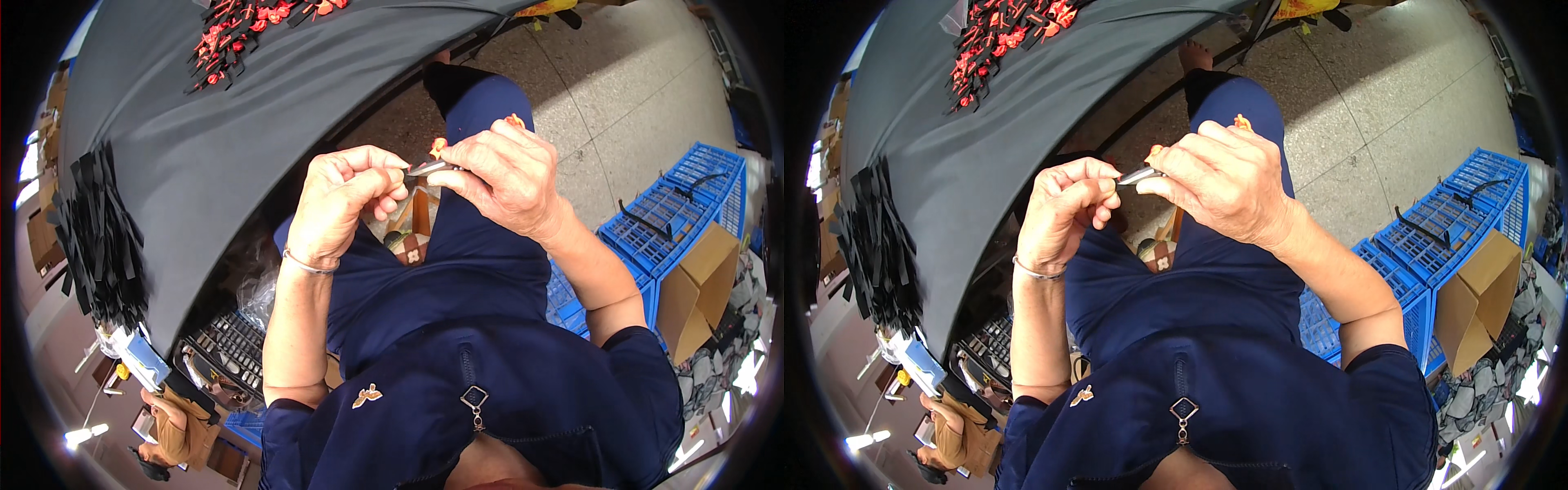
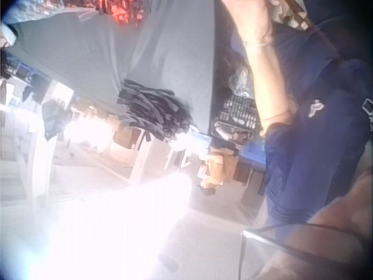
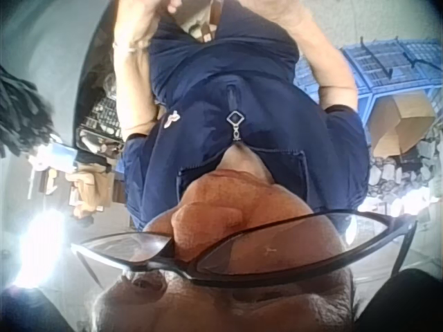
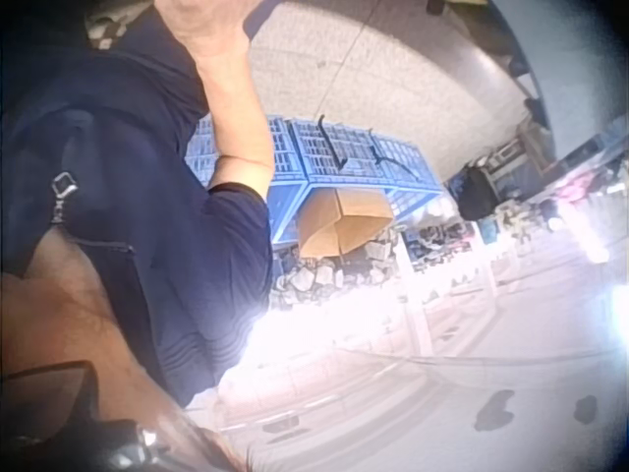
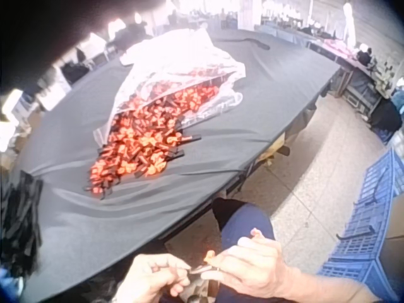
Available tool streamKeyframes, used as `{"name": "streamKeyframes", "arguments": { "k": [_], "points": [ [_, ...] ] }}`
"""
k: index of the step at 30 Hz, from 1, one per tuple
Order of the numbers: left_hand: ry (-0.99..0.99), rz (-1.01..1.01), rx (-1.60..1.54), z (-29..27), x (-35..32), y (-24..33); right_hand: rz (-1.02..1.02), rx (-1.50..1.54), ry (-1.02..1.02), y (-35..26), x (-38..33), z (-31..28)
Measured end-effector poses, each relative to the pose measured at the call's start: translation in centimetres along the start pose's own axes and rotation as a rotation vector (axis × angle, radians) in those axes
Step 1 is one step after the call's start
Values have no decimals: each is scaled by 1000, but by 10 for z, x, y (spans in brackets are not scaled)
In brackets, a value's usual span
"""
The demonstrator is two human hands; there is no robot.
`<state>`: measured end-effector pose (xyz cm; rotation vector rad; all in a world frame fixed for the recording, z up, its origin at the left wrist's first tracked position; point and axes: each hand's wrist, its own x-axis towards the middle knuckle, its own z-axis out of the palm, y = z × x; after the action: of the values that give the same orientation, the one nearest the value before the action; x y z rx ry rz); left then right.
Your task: The person takes small pieces from a pile on the table and trims them one by one using small snips.
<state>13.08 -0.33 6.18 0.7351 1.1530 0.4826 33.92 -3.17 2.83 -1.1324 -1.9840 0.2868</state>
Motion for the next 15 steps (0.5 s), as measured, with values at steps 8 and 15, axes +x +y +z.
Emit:
{"name": "streamKeyframes", "arguments": {
  "k": [8,15],
  "points": [
    [101,96,94,10,-7,-14,924,1032,-5,0,-6,7],
    [318,1002,974,21,-19,-42,1043,1115,-224,-16,-8,37]
  ]
}}
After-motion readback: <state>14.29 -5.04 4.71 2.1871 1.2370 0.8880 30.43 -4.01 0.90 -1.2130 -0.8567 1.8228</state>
